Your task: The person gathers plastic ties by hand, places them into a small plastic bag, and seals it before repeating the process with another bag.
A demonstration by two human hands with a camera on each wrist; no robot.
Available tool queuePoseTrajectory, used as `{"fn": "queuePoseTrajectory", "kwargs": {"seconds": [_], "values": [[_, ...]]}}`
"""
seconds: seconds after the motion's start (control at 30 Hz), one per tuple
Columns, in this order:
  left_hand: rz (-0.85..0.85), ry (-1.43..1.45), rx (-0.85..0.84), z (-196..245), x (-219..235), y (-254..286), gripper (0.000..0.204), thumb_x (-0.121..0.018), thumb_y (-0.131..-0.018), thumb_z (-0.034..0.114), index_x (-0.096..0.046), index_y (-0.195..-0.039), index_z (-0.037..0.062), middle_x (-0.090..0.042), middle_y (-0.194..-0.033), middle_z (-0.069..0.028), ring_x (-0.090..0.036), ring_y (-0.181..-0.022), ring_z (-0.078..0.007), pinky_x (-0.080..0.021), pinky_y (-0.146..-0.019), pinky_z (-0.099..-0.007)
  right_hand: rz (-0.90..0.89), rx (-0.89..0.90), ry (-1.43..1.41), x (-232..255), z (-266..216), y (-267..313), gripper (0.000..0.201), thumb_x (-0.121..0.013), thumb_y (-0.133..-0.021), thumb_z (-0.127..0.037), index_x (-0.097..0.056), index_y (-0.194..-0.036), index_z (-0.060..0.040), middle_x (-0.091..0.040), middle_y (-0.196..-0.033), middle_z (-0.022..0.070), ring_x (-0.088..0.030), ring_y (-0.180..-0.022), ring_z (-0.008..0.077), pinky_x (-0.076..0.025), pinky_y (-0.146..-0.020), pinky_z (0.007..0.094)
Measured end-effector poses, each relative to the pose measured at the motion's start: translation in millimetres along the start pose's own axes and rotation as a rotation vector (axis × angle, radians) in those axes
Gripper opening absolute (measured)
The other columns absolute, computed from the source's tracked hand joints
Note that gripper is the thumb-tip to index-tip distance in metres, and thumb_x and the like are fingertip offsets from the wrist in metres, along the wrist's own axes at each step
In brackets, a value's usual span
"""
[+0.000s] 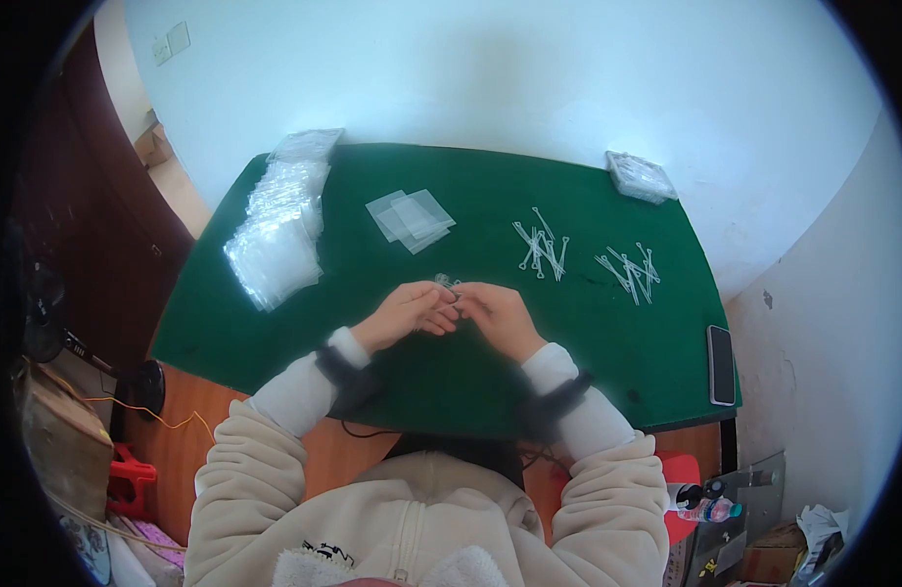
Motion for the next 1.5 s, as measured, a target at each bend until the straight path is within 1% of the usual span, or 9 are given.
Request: {"fn": "queuePoseTrajectory", "kwargs": {"seconds": [0.17,0.27,0.37,0.47,0.67,0.97,1.23,1.43,1.5], "values": [[-0.106,0.068,0.056,1,-11,4,0.032,-0.037,-0.098,0.026,-0.050,-0.111,-0.0004,-0.061,-0.097,-0.0123,-0.063,-0.085,-0.0196,-0.052,-0.074,-0.0296,0.072,-0.027,-0.042,6,4,2,0.019,-0.060,-0.082,0.000,-0.060,-0.101,0.0030,-0.065,-0.085,0.0096,-0.063,-0.068,0.0120,-0.050,-0.061,0.0239],[-0.142,0.097,0.087,-1,-14,5,0.035,-0.041,-0.097,0.028,-0.051,-0.112,-0.0018,-0.061,-0.099,-0.0148,-0.063,-0.086,-0.0210,-0.051,-0.075,-0.0311,0.111,-0.107,-0.052,11,7,2,0.017,-0.064,-0.079,-0.004,-0.064,-0.096,0.0003,-0.066,-0.083,0.0112,-0.064,-0.074,0.0157,-0.051,-0.064,0.0258],[-0.200,0.083,0.152,-3,-20,8,0.034,-0.043,-0.096,0.027,-0.053,-0.109,-0.0021,-0.063,-0.097,-0.0157,-0.064,-0.083,-0.0216,-0.051,-0.075,-0.0309,0.133,-0.061,-0.002,13,1,2,0.013,-0.065,-0.079,-0.005,-0.065,-0.090,-0.0001,-0.065,-0.080,0.0099,-0.063,-0.071,0.0151,-0.050,-0.064,0.0252],[-0.137,0.070,0.139,2,-19,10,0.034,-0.043,-0.095,0.027,-0.055,-0.106,-0.0029,-0.064,-0.095,-0.0163,-0.065,-0.080,-0.0222,-0.052,-0.074,-0.0308,0.109,-0.017,0.030,13,-1,1,0.008,-0.064,-0.077,-0.004,-0.065,-0.085,0.0003,-0.063,-0.074,0.0081,-0.061,-0.067,0.0138,-0.049,-0.061,0.0245],[-0.258,0.031,0.071,6,-30,13,0.032,-0.038,-0.097,0.026,-0.051,-0.108,-0.0006,-0.062,-0.098,-0.0128,-0.063,-0.083,-0.0174,-0.050,-0.074,-0.0279,0.143,-0.031,-0.041,13,3,3,0.008,-0.064,-0.077,-0.001,-0.064,-0.085,0.0006,-0.062,-0.073,0.0047,-0.058,-0.064,0.0096,-0.046,-0.057,0.0223],[-0.285,0.017,0.074,4,-32,12,0.030,-0.035,-0.098,0.024,-0.051,-0.110,0.0011,-0.061,-0.098,-0.0098,-0.061,-0.080,-0.0136,-0.050,-0.073,-0.0266,0.099,0.010,0.001,9,-1,2,0.009,-0.065,-0.077,-0.001,-0.065,-0.086,0.0005,-0.064,-0.074,0.0050,-0.060,-0.063,0.0097,-0.048,-0.058,0.0218],[-0.282,-0.120,0.000,7,-30,9,0.028,-0.036,-0.098,0.022,-0.053,-0.107,0.0014,-0.061,-0.087,-0.0046,-0.052,-0.063,-0.0087,-0.045,-0.061,-0.0229,0.100,-0.002,-0.008,9,-2,1,0.010,-0.065,-0.077,-0.002,-0.065,-0.087,0.0006,-0.064,-0.073,0.0055,-0.060,-0.064,0.0101,-0.048,-0.059,0.0220],[-0.242,-0.139,-0.046,11,-28,9,0.025,-0.038,-0.097,0.021,-0.056,-0.101,0.0032,-0.053,-0.073,0.0013,-0.040,-0.055,-0.0055,-0.035,-0.051,-0.0199,0.072,0.047,0.041,8,-7,0,0.011,-0.064,-0.078,-0.001,-0.065,-0.088,0.0010,-0.064,-0.074,0.0062,-0.060,-0.064,0.0101,-0.047,-0.058,0.0216],[-0.227,-0.126,-0.044,10,-26,8,0.025,-0.038,-0.097,0.021,-0.056,-0.100,0.0037,-0.050,-0.071,0.0024,-0.038,-0.054,-0.0050,-0.034,-0.050,-0.0194,0.121,-0.002,0.074,12,-3,0,0.010,-0.065,-0.077,-0.002,-0.065,-0.087,0.0006,-0.064,-0.075,0.0063,-0.060,-0.065,0.0119,-0.047,-0.059,0.0232]]}}
Point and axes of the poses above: each hand's wrist, its own y-axis away from the middle knuckle, its own x-axis out of the back of the hand, z = x × y, the point moved 8 cm from there along -y, towards the middle knuckle
